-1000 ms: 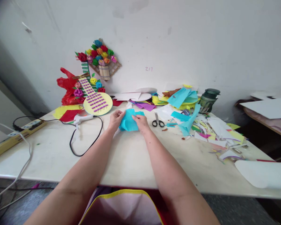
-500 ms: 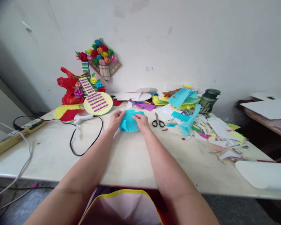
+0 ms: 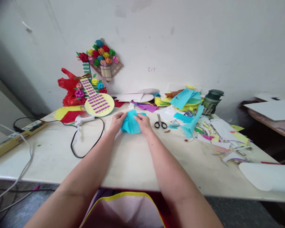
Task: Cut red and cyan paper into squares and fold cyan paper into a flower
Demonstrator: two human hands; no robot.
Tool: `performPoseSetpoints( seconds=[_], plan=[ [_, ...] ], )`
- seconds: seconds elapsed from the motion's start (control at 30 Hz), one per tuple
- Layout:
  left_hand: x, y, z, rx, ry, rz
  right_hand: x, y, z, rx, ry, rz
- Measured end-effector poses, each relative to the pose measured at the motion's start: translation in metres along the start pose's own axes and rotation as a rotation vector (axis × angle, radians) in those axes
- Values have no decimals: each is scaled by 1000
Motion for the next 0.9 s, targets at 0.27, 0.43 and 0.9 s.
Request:
performPoseSetpoints(
  seconds=[0.27, 0.43, 0.9],
  plan=[
    [1, 2, -2, -24, -36, -31, 3, 0, 1, -1, 26, 78],
    [-3, 3, -2, -50, -52, -63, 1, 2, 0, -59, 11, 95],
    [-8, 3, -2, -61, -70, -144, -13, 5, -5, -92, -28, -68]
  ],
)
Point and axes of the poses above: each hand's wrist, its own z-axis towards the middle knuckle, its own y-axis out of the palm, x = y × z, the point moved 8 cm from there along z, towards the middle knuckle, and after that the axes turned 1 degree about z, right-handed, at the moved point
